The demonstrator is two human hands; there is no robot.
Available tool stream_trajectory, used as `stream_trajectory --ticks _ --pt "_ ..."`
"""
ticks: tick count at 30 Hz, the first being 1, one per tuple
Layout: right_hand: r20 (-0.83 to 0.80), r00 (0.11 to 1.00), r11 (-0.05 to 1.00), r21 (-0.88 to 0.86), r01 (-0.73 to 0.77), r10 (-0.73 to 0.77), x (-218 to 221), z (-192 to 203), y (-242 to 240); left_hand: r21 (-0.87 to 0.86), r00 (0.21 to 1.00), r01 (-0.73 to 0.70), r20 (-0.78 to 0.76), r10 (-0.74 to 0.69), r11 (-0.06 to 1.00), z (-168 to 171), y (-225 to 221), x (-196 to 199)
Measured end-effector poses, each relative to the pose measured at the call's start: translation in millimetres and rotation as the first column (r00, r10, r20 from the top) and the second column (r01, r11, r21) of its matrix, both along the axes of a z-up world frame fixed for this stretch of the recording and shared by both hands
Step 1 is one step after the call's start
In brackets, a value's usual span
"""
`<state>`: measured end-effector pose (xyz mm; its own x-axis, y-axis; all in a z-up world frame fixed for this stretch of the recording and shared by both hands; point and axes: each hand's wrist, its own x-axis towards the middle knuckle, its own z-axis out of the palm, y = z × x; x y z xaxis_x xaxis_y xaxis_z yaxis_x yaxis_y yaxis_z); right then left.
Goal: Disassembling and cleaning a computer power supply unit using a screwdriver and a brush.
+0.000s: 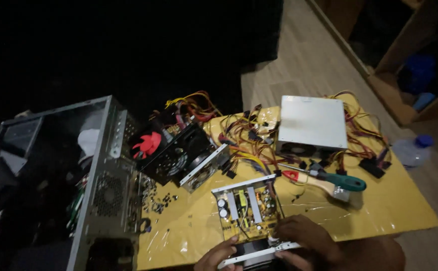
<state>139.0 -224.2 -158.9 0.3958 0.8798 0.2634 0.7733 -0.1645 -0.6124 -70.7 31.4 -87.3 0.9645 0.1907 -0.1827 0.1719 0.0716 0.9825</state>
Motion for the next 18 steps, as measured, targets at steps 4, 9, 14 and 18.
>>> stream_trajectory --ticks 4,9,14,18 --pt "-0.249 0.957 0.947 0.314 -0.066 0.150 -20 159 16 0.243 0.639 -0.297 0.769 0.003 0.923 -4 -8 9" --pt "-0.350 0.909 0.970 0.167 -0.179 0.228 -8 194 32 0.657 0.795 -0.580 0.587 0.156 0.482 50 16 19" --pt "-0.342 0.847 0.863 -0.161 -0.480 0.407 10 222 70 0.758 0.838 -0.537 0.529 0.131 0.371 88 51 17" --pt "-0.384 0.818 0.825 -0.202 -0.528 0.429 12 211 85 0.822 0.888 -0.433 0.459 0.019 0.369 74 67 9"
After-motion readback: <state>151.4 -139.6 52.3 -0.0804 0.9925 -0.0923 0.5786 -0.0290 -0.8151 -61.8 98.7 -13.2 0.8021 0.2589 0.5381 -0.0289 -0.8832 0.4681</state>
